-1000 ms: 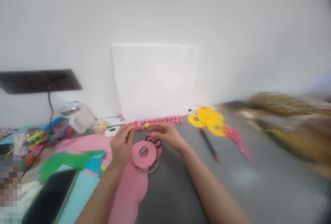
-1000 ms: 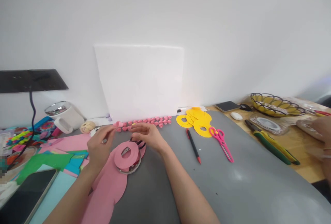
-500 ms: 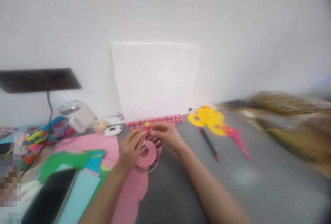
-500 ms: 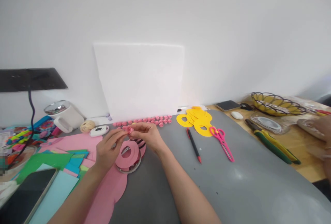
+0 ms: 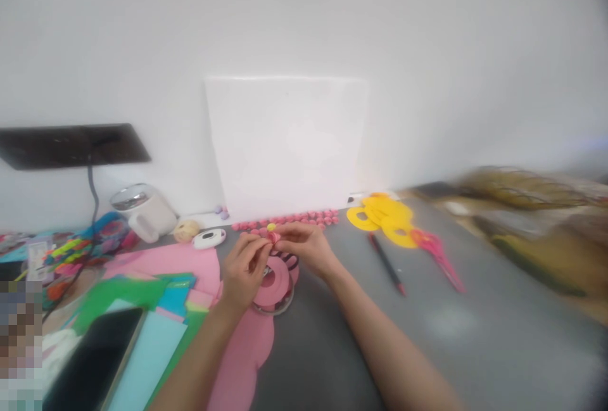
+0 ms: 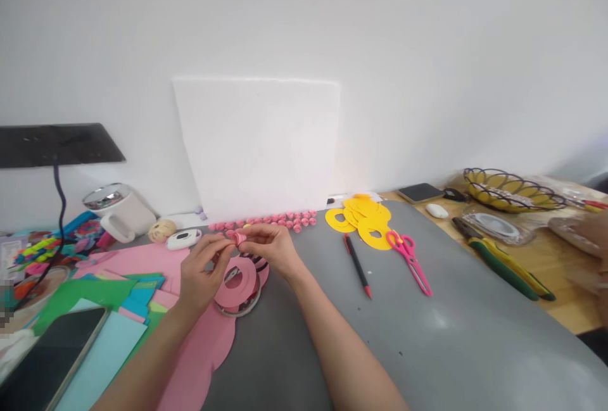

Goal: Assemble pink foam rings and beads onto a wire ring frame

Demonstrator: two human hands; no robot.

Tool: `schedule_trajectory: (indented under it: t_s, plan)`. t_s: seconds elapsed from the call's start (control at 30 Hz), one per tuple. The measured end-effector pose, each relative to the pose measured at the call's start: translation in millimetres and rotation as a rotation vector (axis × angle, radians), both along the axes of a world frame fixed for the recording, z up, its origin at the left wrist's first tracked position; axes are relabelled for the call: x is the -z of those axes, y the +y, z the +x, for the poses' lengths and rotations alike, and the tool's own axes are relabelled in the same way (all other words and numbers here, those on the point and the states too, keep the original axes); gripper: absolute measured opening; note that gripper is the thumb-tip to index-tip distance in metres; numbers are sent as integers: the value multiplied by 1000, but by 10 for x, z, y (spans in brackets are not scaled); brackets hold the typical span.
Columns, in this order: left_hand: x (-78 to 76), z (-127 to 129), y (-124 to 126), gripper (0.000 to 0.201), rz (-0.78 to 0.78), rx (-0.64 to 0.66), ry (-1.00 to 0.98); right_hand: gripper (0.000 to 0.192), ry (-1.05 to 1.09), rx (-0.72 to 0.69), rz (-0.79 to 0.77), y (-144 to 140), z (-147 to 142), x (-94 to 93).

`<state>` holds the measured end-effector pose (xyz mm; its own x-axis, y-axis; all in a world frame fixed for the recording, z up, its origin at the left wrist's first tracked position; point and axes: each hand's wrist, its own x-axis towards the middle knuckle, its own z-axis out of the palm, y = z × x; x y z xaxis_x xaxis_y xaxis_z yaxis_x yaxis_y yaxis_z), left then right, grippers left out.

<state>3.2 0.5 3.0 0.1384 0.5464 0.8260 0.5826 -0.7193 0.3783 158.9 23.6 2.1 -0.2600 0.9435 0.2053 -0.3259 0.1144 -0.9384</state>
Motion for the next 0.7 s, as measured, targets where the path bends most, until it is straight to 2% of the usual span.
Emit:
schedule_trajectory:
  t_s: [0.7]
  plan:
    - [30,-42,25,10,18,1,64,32,-66,-10,33,-10,-2,3]
